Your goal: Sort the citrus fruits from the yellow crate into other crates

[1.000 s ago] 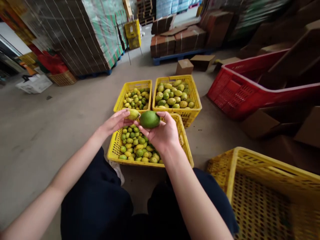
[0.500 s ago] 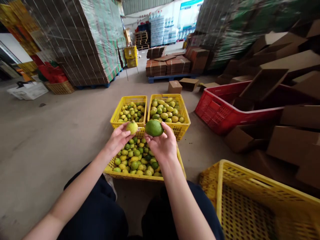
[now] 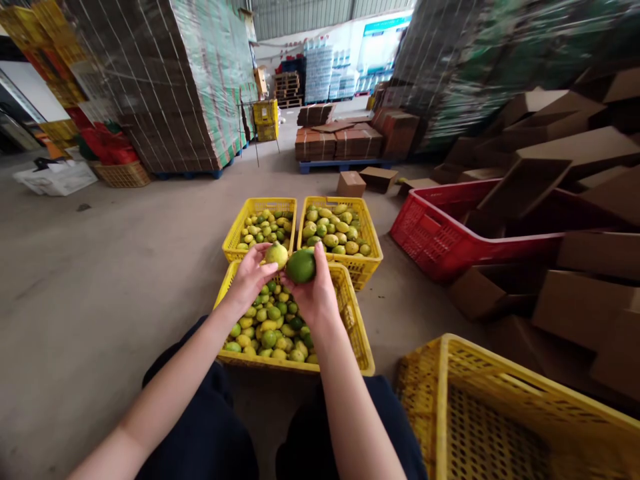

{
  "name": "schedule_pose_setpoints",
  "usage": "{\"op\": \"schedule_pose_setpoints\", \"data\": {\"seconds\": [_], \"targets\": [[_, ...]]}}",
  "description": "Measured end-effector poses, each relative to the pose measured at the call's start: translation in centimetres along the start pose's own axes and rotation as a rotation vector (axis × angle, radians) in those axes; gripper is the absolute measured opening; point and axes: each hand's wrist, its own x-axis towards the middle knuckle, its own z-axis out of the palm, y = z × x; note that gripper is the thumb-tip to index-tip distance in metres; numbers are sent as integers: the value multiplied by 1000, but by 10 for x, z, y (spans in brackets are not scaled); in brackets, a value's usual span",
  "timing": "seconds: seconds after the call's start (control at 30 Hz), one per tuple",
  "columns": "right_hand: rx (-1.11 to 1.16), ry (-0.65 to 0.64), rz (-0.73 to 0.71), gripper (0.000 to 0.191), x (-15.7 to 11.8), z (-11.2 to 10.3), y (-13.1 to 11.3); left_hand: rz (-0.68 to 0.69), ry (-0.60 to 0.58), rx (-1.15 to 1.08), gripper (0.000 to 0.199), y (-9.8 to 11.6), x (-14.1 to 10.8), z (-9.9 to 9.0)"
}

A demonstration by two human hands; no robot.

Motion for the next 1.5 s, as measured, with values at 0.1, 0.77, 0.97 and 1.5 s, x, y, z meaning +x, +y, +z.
{"op": "schedule_pose_setpoints", "data": {"seconds": [0.1, 0.77, 0.97, 1.5], "targets": [[6, 45, 31, 36, 1, -4, -4, 8, -11, 48, 42, -3, 0, 0], [6, 179, -67, 14, 7, 0, 0, 13, 7, 41, 38, 1, 2, 0], [7, 135, 35, 16, 7, 1, 0, -85, 48, 18, 30, 2, 1, -6], [83, 65, 169, 19, 9, -5, 0, -321, 129, -232, 35, -2, 9, -6]]}}
